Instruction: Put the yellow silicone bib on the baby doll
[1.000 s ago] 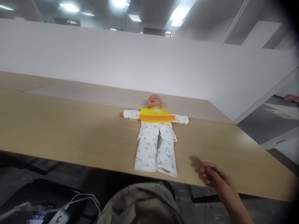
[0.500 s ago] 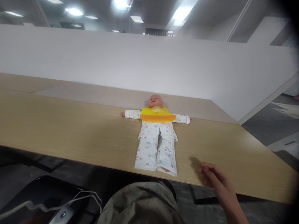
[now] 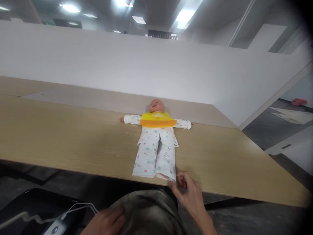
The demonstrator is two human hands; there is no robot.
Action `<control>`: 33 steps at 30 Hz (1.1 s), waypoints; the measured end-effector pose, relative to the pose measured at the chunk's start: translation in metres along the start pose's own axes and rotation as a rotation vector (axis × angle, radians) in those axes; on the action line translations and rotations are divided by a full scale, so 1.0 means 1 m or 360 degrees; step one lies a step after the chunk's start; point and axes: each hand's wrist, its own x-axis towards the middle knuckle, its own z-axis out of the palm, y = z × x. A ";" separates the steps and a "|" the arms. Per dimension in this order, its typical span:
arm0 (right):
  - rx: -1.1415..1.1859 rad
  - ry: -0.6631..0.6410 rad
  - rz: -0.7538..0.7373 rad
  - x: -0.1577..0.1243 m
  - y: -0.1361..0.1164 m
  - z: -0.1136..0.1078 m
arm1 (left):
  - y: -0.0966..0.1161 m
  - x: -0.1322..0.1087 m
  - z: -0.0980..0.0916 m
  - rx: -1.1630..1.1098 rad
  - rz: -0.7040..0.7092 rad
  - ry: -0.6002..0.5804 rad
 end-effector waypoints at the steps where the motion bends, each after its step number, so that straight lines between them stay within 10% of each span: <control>1: -0.0075 0.0013 -0.0044 0.003 -0.001 0.002 | 0.005 0.012 0.003 0.0004 0.0136 -0.0036; 4: -0.0253 0.0110 -0.0092 0.009 -0.003 0.007 | 0.020 0.044 0.014 0.0092 0.0304 0.0101; 14: -0.0184 0.0150 -0.0100 0.006 0.003 0.006 | 0.047 0.066 0.068 0.0203 -0.0116 0.0238; 33: 0.0312 0.0219 0.0029 0.003 0.001 0.000 | 0.068 0.092 0.094 0.0356 -0.0159 0.0302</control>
